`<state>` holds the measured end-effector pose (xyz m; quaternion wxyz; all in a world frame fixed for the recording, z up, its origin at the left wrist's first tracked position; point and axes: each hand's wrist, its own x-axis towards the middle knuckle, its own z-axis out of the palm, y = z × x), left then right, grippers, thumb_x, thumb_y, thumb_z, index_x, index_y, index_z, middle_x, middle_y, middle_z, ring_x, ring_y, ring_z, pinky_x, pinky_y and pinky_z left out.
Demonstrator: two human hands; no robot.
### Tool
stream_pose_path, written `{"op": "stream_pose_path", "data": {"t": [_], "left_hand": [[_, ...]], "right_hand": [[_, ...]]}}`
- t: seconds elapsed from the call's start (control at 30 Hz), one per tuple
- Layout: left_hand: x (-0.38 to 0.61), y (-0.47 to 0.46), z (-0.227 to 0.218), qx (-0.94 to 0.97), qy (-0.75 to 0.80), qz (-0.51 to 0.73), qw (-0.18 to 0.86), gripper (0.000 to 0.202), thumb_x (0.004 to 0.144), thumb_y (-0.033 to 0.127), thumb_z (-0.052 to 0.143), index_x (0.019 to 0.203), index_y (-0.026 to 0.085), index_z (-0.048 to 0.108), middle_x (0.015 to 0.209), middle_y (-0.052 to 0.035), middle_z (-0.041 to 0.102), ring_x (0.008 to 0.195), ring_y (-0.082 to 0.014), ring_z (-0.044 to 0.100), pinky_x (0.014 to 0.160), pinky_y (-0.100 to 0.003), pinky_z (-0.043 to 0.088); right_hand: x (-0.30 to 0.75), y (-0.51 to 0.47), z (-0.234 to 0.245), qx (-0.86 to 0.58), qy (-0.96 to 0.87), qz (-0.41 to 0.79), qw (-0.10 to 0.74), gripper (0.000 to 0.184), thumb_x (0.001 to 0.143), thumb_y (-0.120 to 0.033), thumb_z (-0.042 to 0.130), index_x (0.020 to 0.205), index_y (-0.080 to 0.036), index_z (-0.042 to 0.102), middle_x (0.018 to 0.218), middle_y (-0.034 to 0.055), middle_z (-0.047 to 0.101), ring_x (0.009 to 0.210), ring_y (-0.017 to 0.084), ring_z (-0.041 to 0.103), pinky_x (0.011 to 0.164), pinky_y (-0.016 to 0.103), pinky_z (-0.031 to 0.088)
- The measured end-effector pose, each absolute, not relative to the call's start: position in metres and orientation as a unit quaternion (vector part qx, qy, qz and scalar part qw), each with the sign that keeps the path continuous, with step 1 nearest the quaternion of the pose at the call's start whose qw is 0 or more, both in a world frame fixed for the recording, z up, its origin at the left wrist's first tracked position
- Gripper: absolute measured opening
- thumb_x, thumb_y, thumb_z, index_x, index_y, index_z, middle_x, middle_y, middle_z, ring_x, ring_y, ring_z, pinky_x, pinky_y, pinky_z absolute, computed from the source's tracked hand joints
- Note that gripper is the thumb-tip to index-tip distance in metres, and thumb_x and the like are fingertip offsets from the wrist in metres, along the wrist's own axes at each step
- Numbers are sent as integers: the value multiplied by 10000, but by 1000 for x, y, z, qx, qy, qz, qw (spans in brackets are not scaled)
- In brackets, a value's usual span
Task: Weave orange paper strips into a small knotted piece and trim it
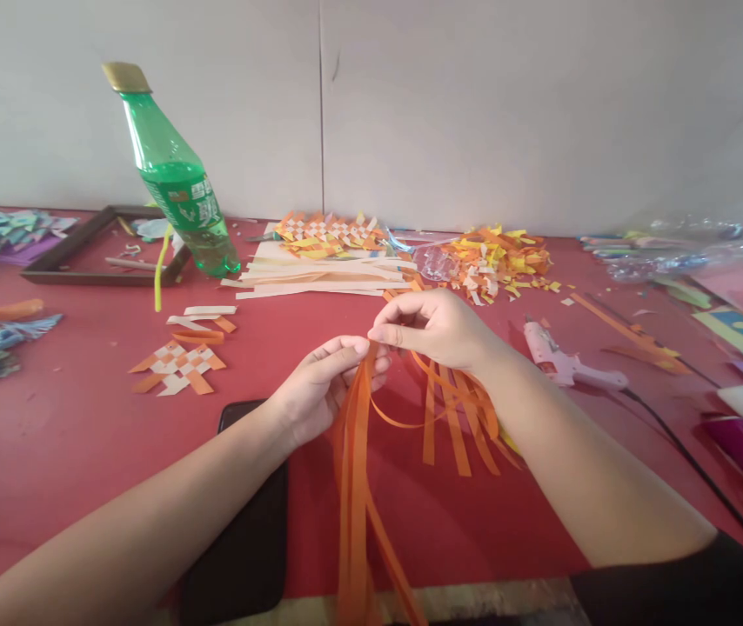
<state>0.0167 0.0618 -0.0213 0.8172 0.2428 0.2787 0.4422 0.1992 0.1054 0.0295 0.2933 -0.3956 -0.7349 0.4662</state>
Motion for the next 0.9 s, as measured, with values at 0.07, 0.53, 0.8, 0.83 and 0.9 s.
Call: {"op": "stream_pose_path", "data": {"t": [0.07,0.53,0.8,0.83,0.9], "left_hand": [[17,62,-22,235,285,444,816,134,783,247,773,800,134,703,788,-35,726,744,-126,690,788,-244,577],[16,63,-24,225,281,462,811,96,808,234,754,823,144,725,759,-20,720,709,-102,691,765,-199,583],[17,63,-24,227,287,463,808,102,869,236,681,881,142,718,788,-41,723,723,-120,688,743,-228,589],[17,63,-23,226,291,463,806,102,867,235,681,881,140,715,780,-43,722,713,-120,685,736,-230,588],[17,63,-22,221,300,466,803,97,858,232,689,874,139,709,764,-43,720,704,-122,682,734,-235,586]], "right_hand": [[199,106,29,-395,-738,463,291,164,804,-341,740,787,-178,725,703,4,701,655,122,619,610,240,472],[197,105,26,-411,-745,401,339,169,779,-333,753,902,-220,776,868,15,771,772,157,713,728,272,553],[197,97,29,-445,-788,294,308,151,826,-309,701,930,-267,803,938,-1,780,834,175,713,695,264,536],[196,97,30,-443,-797,277,304,146,833,-304,693,922,-273,804,935,-5,780,835,175,712,693,264,531],[195,95,31,-436,-812,248,298,145,847,-293,677,911,-277,806,919,-7,778,824,174,708,695,268,521]]}}
